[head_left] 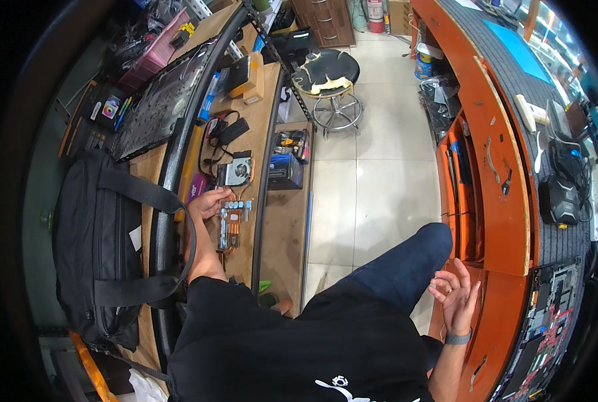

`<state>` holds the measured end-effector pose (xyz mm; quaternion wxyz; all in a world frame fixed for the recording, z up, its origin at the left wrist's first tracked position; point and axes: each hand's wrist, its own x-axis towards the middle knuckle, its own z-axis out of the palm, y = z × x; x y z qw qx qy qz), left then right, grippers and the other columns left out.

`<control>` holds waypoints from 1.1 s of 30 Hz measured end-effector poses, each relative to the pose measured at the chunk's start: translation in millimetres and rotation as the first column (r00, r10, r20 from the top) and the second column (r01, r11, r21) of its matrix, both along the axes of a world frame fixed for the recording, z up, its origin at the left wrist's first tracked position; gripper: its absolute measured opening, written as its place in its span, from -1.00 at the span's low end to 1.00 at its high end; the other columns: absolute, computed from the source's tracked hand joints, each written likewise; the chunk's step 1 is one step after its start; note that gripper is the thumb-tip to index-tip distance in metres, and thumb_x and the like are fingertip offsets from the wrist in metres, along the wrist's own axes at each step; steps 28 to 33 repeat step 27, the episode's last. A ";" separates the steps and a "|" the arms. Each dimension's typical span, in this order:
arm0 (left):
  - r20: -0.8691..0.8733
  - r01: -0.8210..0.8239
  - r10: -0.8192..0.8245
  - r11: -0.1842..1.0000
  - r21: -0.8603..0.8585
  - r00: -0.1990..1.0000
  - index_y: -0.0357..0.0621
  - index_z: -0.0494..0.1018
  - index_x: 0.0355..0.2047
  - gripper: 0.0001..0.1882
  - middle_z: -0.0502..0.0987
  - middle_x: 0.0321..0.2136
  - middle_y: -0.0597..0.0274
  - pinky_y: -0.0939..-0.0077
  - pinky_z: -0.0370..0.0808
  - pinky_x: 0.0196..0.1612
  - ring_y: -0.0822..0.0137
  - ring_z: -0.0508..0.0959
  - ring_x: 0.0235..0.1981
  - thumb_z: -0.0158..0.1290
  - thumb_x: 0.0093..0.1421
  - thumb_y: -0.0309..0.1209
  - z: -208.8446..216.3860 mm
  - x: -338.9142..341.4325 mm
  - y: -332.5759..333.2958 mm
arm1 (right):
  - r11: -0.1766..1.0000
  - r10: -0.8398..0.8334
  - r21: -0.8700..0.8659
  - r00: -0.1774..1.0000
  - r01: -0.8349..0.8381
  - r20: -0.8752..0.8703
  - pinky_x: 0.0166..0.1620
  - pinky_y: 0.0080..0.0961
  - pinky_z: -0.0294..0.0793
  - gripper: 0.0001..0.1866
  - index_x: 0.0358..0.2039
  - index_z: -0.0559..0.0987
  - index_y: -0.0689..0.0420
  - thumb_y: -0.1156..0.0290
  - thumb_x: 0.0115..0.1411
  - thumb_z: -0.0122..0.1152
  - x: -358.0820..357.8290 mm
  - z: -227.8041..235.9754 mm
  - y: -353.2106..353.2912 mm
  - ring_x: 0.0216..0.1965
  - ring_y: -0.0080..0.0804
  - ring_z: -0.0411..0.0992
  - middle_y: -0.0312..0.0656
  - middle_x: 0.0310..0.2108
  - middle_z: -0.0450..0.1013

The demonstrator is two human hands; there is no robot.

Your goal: The person uses a screwdriver to remove screws from a laptop's internal cooling system and then lifts the copper heat pipe and fan assembly out of the chassis by hand.

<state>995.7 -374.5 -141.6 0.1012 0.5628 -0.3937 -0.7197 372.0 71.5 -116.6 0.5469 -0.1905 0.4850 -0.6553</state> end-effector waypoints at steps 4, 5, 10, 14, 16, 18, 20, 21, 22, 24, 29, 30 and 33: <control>0.010 -0.010 0.010 1.000 0.028 1.000 -0.06 0.55 -0.14 -0.76 0.67 -0.32 0.35 0.40 0.64 -0.22 0.43 0.69 -0.31 0.03 0.54 -0.19 -6.2 12.5 -2.5 | 1.000 -0.025 0.009 0.999 0.025 0.022 0.13 -0.16 0.58 -0.05 0.50 0.19 0.11 -0.45 0.46 -0.35 1.8 -2.1 8.9 0.05 -0.22 0.53 0.03 0.08 0.51; 0.022 -0.015 0.014 1.000 0.025 1.000 -0.06 0.55 -0.14 -0.76 0.67 -0.32 0.35 0.40 0.64 -0.22 0.43 0.68 -0.31 0.03 0.54 -0.19 -8.6 14.5 -3.9 | 0.999 -0.033 0.010 0.999 0.032 0.022 0.13 -0.16 0.58 -0.05 0.50 0.19 0.11 -0.46 0.46 -0.35 2.4 -3.0 9.8 0.05 -0.22 0.53 0.03 0.08 0.51; 0.149 0.030 -0.035 0.999 0.035 0.988 -0.01 0.60 -0.18 -0.70 0.67 -0.34 0.41 0.43 0.63 -0.29 0.48 0.68 -0.32 0.09 0.49 -0.08 -8.4 21.3 -7.7 | 0.999 -0.039 0.015 0.999 0.039 0.033 0.14 -0.12 0.58 -0.05 0.50 0.17 0.11 -0.46 0.46 -0.37 6.2 -5.5 14.0 0.05 -0.19 0.54 0.03 0.08 0.52; 0.218 0.005 -0.014 0.999 0.044 0.976 0.04 0.62 -0.20 -0.70 0.65 -0.42 0.44 0.39 0.61 -0.39 0.46 0.67 -0.39 0.12 0.46 -0.04 -5.2 14.1 -5.3 | 0.999 -0.033 0.008 0.999 0.033 0.026 0.15 -0.10 0.58 -0.04 0.50 0.17 0.10 -0.46 0.45 -0.38 5.9 -6.7 17.2 0.06 -0.18 0.54 0.04 0.09 0.51; 0.259 -0.054 0.051 0.999 0.007 0.965 0.08 0.59 -0.31 -0.66 0.60 -0.50 0.45 0.42 0.46 -0.51 0.48 0.54 -0.55 0.13 0.44 0.03 -9.5 10.7 -4.0 | 0.999 -0.036 0.005 0.999 0.035 0.020 0.15 -0.09 0.58 -0.04 0.50 0.16 0.10 -0.47 0.45 -0.38 4.9 -6.4 17.5 0.06 -0.17 0.54 0.05 0.10 0.51; 0.303 -0.150 0.138 0.989 0.016 0.943 0.09 0.56 -0.37 -0.62 0.59 -0.52 0.44 0.41 0.37 -0.57 0.48 0.45 -0.64 0.12 0.43 0.06 -13.6 16.0 -6.8 | 0.999 -0.047 0.008 0.999 0.046 0.022 0.14 -0.08 0.59 -0.04 0.50 0.17 0.11 -0.47 0.45 -0.38 5.3 -6.6 18.1 0.06 -0.15 0.55 0.06 0.10 0.51; 0.340 -0.115 0.117 0.993 -0.024 0.933 0.10 0.56 -0.35 -0.57 0.60 -0.50 0.44 0.38 0.31 -0.50 0.47 0.41 -0.59 0.12 0.38 0.15 -24.7 27.5 -9.9 | 0.999 -0.040 0.007 0.998 0.040 0.047 0.16 -0.06 0.58 -0.02 0.50 0.17 0.11 -0.49 0.44 -0.35 7.1 -6.0 17.8 0.06 -0.14 0.55 0.06 0.10 0.51; 0.308 -0.056 0.055 0.998 -0.008 0.950 0.10 0.61 -0.30 -0.55 0.64 -0.45 0.43 0.37 0.34 -0.43 0.46 0.48 -0.50 0.10 0.37 0.19 -26.5 40.6 -15.1 | 0.999 -0.046 0.006 0.997 0.046 0.054 0.16 -0.05 0.57 -0.02 0.50 0.17 0.11 -0.49 0.43 -0.34 7.8 -4.4 17.3 0.06 -0.14 0.55 0.06 0.11 0.51; 0.245 0.019 -0.023 1.000 0.018 0.969 0.10 0.66 -0.26 -0.51 0.68 -0.40 0.43 0.37 0.37 -0.35 0.45 0.55 -0.41 0.07 0.36 0.23 -32.5 49.1 -24.3 | 1.000 -0.002 0.008 0.999 0.002 0.052 0.18 -0.04 0.56 0.00 0.50 0.16 0.11 -0.51 0.42 -0.33 7.9 -3.1 16.1 0.08 -0.14 0.54 0.06 0.11 0.51; 0.268 -0.018 0.030 0.999 -0.044 0.963 0.00 0.60 0.00 -0.46 0.70 -0.19 0.34 0.33 0.49 -0.10 0.35 0.62 -0.21 0.11 0.35 0.19 -53.0 54.7 -34.3 | 0.999 -0.003 0.042 1.000 0.003 0.008 0.21 0.00 0.54 0.02 0.51 0.15 0.10 -0.53 0.39 -0.30 5.6 2.8 22.8 0.10 -0.14 0.54 0.07 0.12 0.50; 0.294 0.044 -0.049 0.999 0.026 0.955 -0.10 0.48 0.31 -0.26 0.57 0.24 0.16 0.34 0.37 0.31 0.33 0.50 0.26 0.09 0.35 0.20 -102.7 -15.3 -83.7 | 0.998 0.047 0.034 0.999 -0.047 -0.004 0.28 0.06 0.48 0.12 0.52 0.15 0.09 -0.63 0.31 -0.28 3.8 -1.0 27.2 0.14 -0.11 0.53 0.10 0.16 0.48; 0.294 0.044 -0.049 0.999 0.026 0.955 -0.10 0.48 0.31 -0.26 0.57 0.24 0.16 0.34 0.37 0.31 0.33 0.50 0.26 0.09 0.35 0.20 -102.7 -15.3 -83.7 | 0.998 0.047 0.034 0.999 -0.047 -0.004 0.28 0.06 0.48 0.12 0.52 0.15 0.09 -0.63 0.31 -0.28 3.8 -1.0 27.2 0.14 -0.11 0.53 0.10 0.16 0.48; 0.294 0.044 -0.049 0.999 0.026 0.955 -0.10 0.48 0.31 -0.26 0.57 0.24 0.16 0.34 0.37 0.31 0.33 0.50 0.26 0.09 0.35 0.20 -102.7 -15.3 -83.7 | 0.998 0.047 0.034 0.999 -0.047 -0.004 0.28 0.06 0.48 0.12 0.52 0.15 0.09 -0.63 0.31 -0.28 3.8 -1.0 27.2 0.14 -0.11 0.53 0.10 0.16 0.48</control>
